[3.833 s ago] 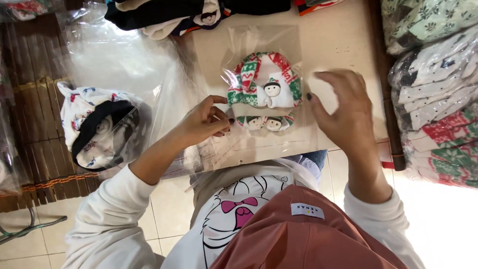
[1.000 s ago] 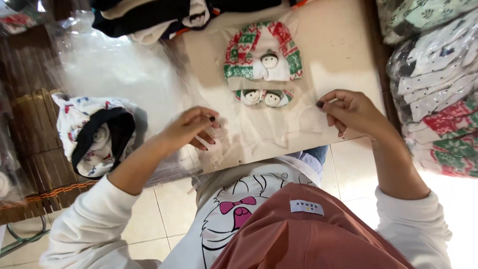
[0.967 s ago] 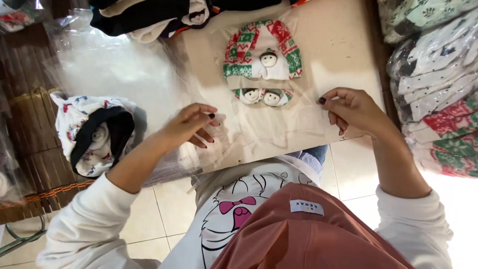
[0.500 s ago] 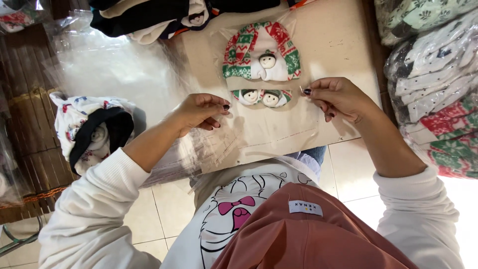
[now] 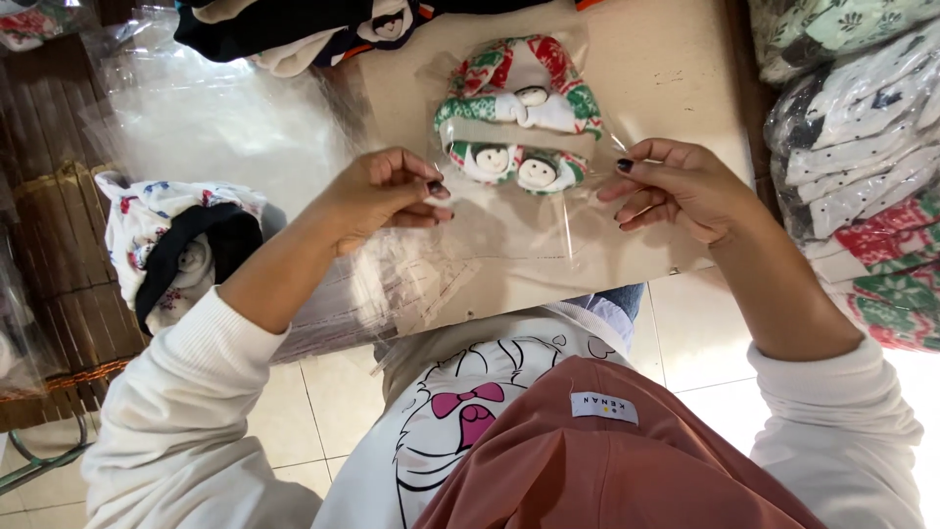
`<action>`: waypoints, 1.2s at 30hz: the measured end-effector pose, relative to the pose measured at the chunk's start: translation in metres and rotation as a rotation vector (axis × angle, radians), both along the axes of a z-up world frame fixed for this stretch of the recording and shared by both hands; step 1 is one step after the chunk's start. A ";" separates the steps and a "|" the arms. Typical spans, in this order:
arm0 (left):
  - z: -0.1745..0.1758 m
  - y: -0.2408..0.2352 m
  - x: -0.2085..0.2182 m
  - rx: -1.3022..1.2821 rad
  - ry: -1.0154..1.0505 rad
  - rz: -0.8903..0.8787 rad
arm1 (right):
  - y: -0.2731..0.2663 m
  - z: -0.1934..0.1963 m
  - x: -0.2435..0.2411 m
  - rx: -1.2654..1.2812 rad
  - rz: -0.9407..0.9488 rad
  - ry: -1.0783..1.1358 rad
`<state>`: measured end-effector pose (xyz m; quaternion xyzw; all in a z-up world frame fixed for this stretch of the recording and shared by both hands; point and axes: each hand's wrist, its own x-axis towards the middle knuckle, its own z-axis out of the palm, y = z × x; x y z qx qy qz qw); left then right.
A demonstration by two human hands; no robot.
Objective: Packaging small fabric hats into individual plastic adhesive bags
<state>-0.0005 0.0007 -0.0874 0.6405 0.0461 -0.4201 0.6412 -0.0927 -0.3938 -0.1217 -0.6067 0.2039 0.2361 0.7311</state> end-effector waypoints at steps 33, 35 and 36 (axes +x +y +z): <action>0.073 -0.002 0.020 -0.058 -0.300 0.014 | 0.009 0.057 0.021 0.132 -0.015 -0.171; 0.073 -0.004 0.019 -0.023 -0.431 -0.001 | 0.011 0.055 0.022 0.172 -0.033 -0.235; 0.071 -0.006 0.019 -0.024 -0.429 -0.002 | 0.014 0.056 0.023 0.172 -0.034 -0.233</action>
